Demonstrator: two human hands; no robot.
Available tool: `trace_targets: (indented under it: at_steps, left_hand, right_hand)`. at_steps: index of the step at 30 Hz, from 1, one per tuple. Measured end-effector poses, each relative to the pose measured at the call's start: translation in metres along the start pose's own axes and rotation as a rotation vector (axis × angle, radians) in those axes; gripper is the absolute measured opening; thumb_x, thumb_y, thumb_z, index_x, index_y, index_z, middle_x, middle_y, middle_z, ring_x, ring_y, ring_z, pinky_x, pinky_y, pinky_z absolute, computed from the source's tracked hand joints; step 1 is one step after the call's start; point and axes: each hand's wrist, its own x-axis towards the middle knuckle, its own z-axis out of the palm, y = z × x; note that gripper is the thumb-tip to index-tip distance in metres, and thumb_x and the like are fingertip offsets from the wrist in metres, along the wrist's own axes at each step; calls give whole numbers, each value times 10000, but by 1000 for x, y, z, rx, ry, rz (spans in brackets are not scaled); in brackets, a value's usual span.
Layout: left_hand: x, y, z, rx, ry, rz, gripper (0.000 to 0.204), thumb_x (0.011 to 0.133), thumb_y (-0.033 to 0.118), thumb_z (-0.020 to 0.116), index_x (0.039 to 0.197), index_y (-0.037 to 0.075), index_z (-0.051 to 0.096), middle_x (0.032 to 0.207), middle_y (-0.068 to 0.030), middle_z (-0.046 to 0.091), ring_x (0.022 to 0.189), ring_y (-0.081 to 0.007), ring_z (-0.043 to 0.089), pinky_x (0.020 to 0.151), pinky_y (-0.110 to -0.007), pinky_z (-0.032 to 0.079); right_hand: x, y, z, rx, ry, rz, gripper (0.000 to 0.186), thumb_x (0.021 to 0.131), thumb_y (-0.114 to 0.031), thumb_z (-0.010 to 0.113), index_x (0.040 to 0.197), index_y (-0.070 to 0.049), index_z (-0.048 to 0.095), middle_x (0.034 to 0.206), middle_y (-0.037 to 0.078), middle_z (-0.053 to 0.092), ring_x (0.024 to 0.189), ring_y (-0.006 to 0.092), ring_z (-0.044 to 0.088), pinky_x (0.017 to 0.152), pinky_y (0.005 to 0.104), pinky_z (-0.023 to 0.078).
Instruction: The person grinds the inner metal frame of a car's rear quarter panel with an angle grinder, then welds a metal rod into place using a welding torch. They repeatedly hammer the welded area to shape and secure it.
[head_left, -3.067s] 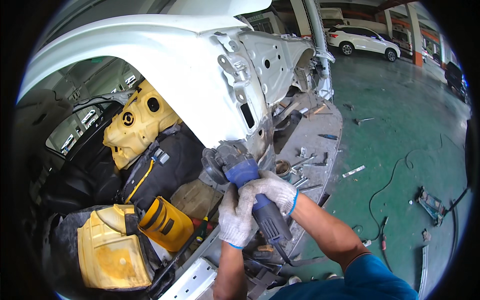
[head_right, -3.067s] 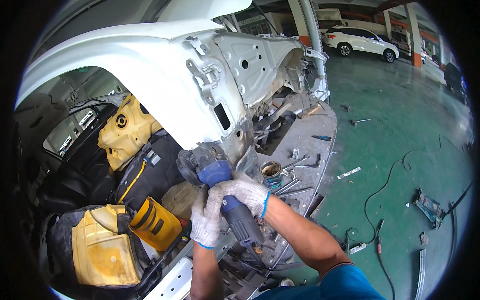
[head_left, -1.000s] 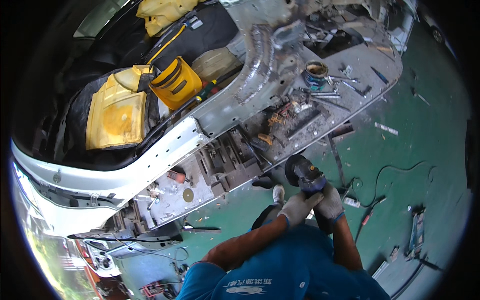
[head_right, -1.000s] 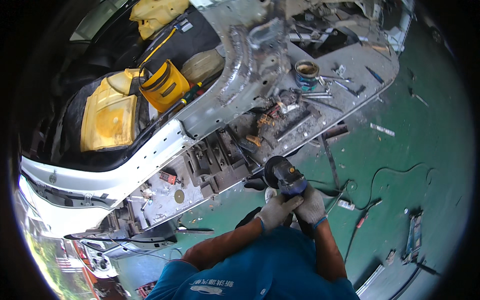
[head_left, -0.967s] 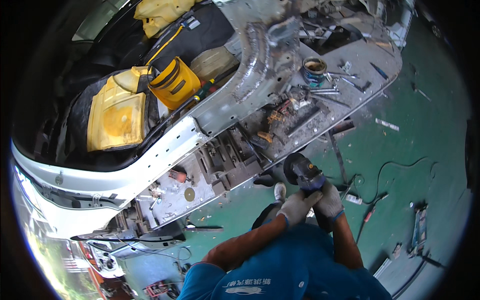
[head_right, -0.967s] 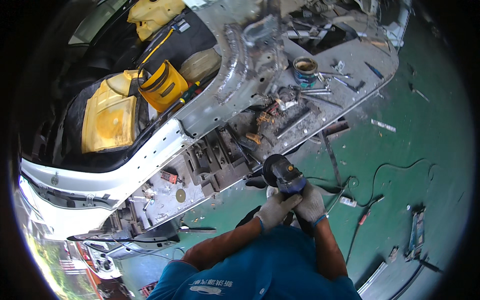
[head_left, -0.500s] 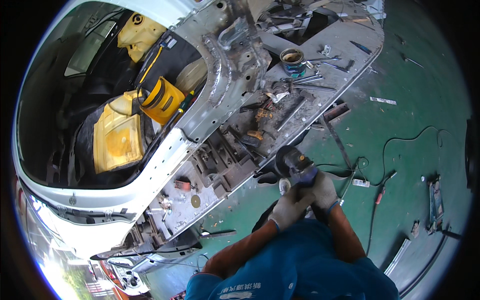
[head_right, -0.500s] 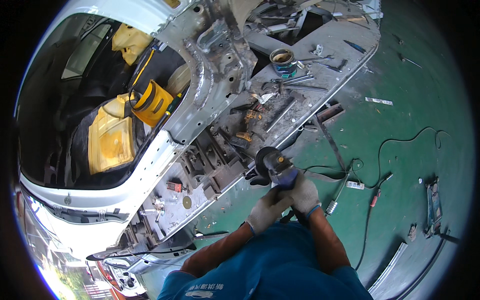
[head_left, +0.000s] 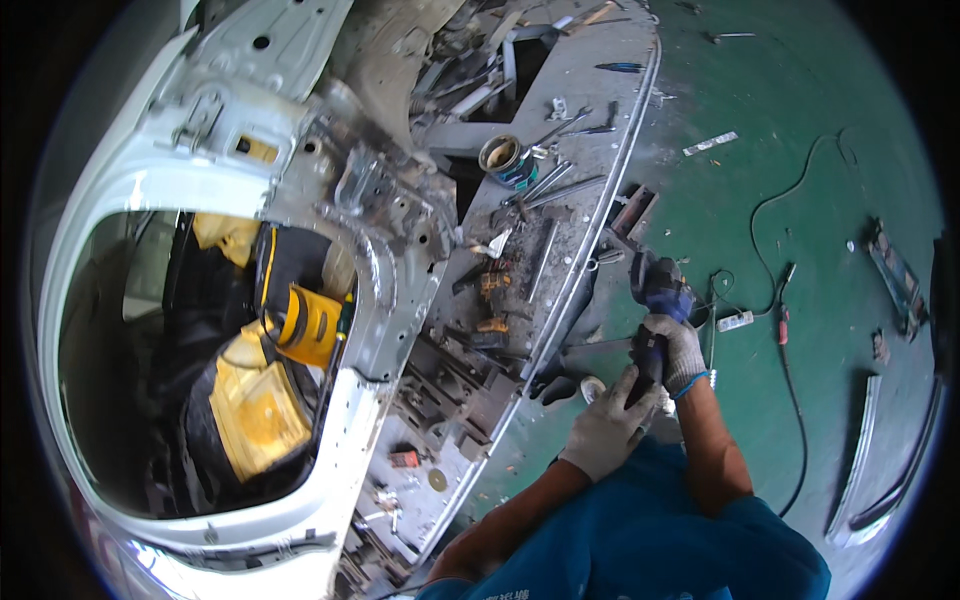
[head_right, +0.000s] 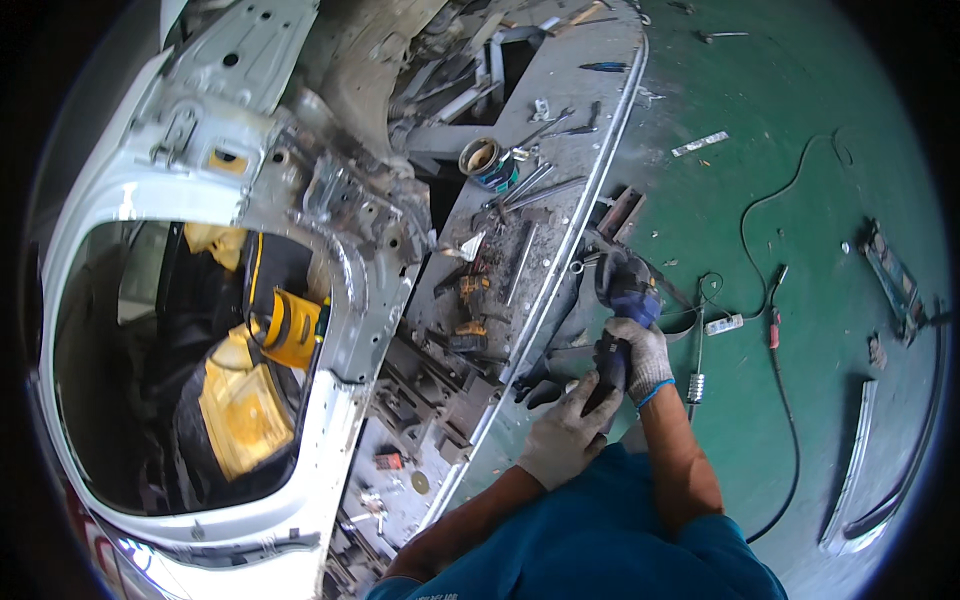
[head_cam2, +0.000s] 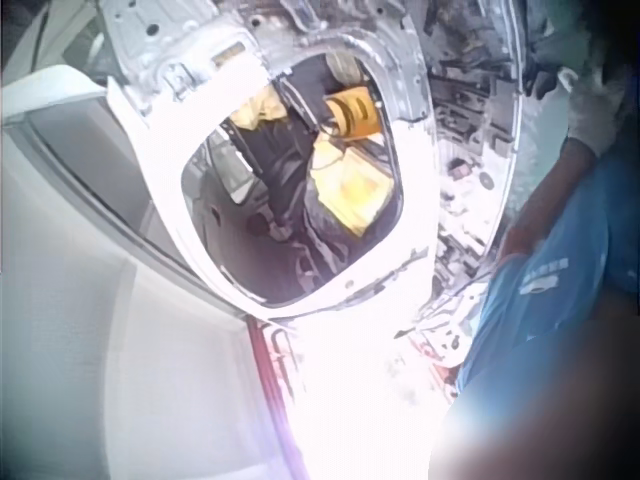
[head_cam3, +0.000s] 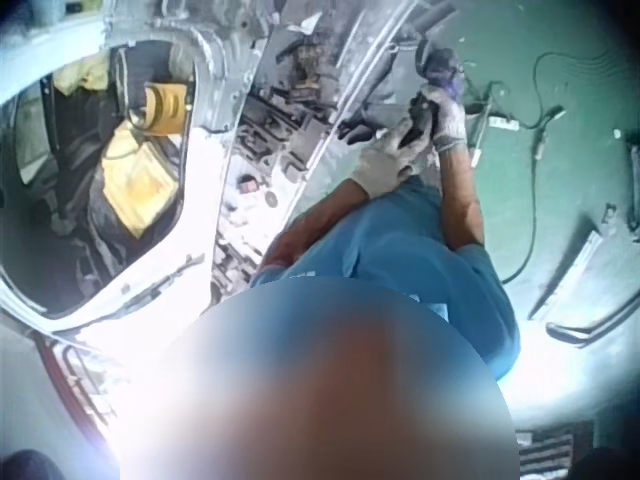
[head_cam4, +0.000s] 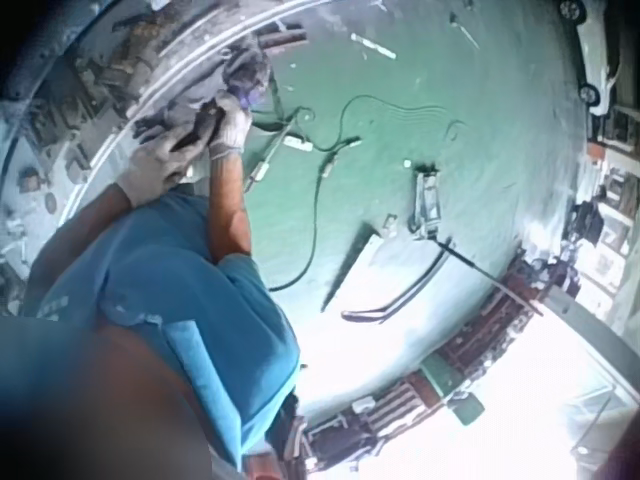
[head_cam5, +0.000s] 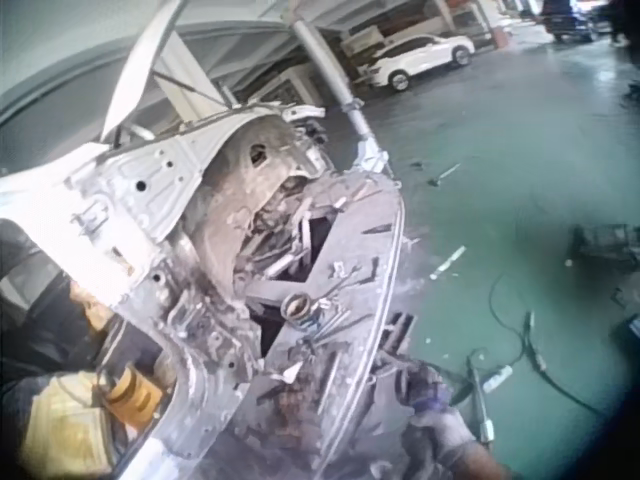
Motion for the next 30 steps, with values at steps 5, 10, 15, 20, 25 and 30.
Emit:
trace_targets:
  at_steps: [5, 10, 15, 20, 25, 30]
  left_hand:
    - [20, -7, 3, 100, -3, 144, 604, 1004, 255, 696, 1593, 257, 561, 1558, -256, 557, 1331, -419, 658, 1037, -445, 599]
    - [26, -9, 7, 145, -24, 234, 534, 1031, 214, 576, 1564, 249, 591, 1570, -230, 561, 1162, -360, 722, 886, -417, 641]
    - [30, -11, 8, 160, -22, 240, 578, 1011, 203, 577, 1588, 232, 565, 1583, -233, 554, 1138, -348, 728, 863, -409, 640]
    - [34, -15, 5, 179, -15, 230, 607, 1015, 167, 546, 1621, 201, 529, 1596, -263, 535, 1067, -352, 741, 887, -414, 630]
    - [34, -16, 0, 127, 7, 211, 615, 1000, 148, 552, 1614, 178, 534, 1569, -278, 558, 994, -379, 745, 923, -447, 604]
    - [27, -12, -6, -49, -12, 39, 624, 1042, 266, 595, 1646, 176, 468, 1599, -256, 525, 1221, -437, 682, 1052, -494, 555]
  right_hand:
    - [16, 21, -43, 325, -9, 153, 286, 857, -248, 778, 993, -36, 642, 776, 154, 667, 671, 345, 688, 661, 495, 628]
    - [14, 36, -66, 426, 65, 181, 239, 886, -229, 739, 1003, -58, 619, 772, 144, 659, 680, 340, 677, 679, 508, 620]
    - [17, 34, -68, 430, 94, 183, 211, 878, -229, 727, 999, -83, 633, 793, 145, 682, 672, 335, 674, 667, 498, 614]
    - [28, 31, -64, 427, 20, 200, 185, 831, -253, 731, 895, -98, 654, 782, 131, 668, 710, 342, 668, 684, 495, 601]
    - [36, 34, -60, 374, 58, 253, 347, 778, -325, 787, 916, -40, 645, 775, 165, 668, 705, 369, 671, 702, 503, 612]
    - [45, 34, -68, 359, 18, 237, 404, 776, -373, 795, 929, -27, 650, 766, 163, 670, 705, 361, 681, 692, 487, 614]
